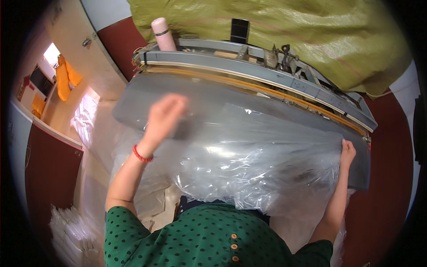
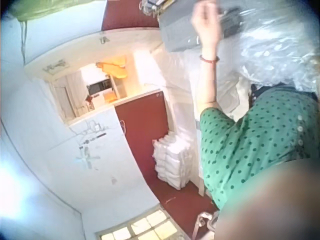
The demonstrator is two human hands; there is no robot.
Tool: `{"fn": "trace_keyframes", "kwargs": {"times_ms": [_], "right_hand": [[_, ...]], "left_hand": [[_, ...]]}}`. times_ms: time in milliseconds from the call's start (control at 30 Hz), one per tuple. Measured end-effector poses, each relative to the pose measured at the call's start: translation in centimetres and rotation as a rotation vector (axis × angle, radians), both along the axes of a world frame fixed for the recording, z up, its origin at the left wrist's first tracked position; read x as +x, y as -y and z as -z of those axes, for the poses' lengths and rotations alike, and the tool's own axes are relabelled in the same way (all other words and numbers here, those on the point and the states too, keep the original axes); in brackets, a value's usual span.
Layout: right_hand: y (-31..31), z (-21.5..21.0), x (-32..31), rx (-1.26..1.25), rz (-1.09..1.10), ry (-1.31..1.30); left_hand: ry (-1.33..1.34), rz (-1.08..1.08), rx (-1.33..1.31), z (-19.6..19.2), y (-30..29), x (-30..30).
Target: The person pulls and fits a large plastic sheet onto a manufacturing machine by hand.
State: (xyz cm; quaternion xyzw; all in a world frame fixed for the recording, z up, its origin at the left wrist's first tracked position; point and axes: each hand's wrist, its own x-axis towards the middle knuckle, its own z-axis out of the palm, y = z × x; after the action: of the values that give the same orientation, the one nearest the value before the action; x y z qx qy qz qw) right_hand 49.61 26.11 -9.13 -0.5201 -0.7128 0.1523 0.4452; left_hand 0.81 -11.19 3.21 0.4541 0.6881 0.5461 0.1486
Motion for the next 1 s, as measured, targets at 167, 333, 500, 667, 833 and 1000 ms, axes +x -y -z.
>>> {"fn": "trace_keyframes", "kwargs": {"times_ms": [167, 333, 500, 667, 833, 1000], "right_hand": [[0.4, -0.4, -0.7, -0.010, -0.064, -0.038], [0.2, -0.3, -0.3, -0.013, -0.058, -0.043], [0.0, -0.1, 0.1, -0.009, -0.030, -0.050], [0.0, 0.0, -0.1, -0.056, -0.078, -0.286], [0.9, -1.1, 3.0, -0.300, -0.072, -0.532], [1.6, -3.0, 2.2, -0.283, 0.085, -0.625]], "left_hand": [[-0.828, 0.525, -0.133, 3.2, -2.9, 5.2], [-0.652, 0.506, -0.313, 6.5, -3.6, 4.8], [-0.564, 0.243, -0.209, 6.9, -6.9, 4.3], [-0.575, -0.194, -0.338, 9.2, -9.8, 3.1], [-0.592, -0.226, -0.215, 9.8, -10.1, 2.5], [-0.775, -0.195, -0.147, 10.0, -11.1, -0.2]]}}
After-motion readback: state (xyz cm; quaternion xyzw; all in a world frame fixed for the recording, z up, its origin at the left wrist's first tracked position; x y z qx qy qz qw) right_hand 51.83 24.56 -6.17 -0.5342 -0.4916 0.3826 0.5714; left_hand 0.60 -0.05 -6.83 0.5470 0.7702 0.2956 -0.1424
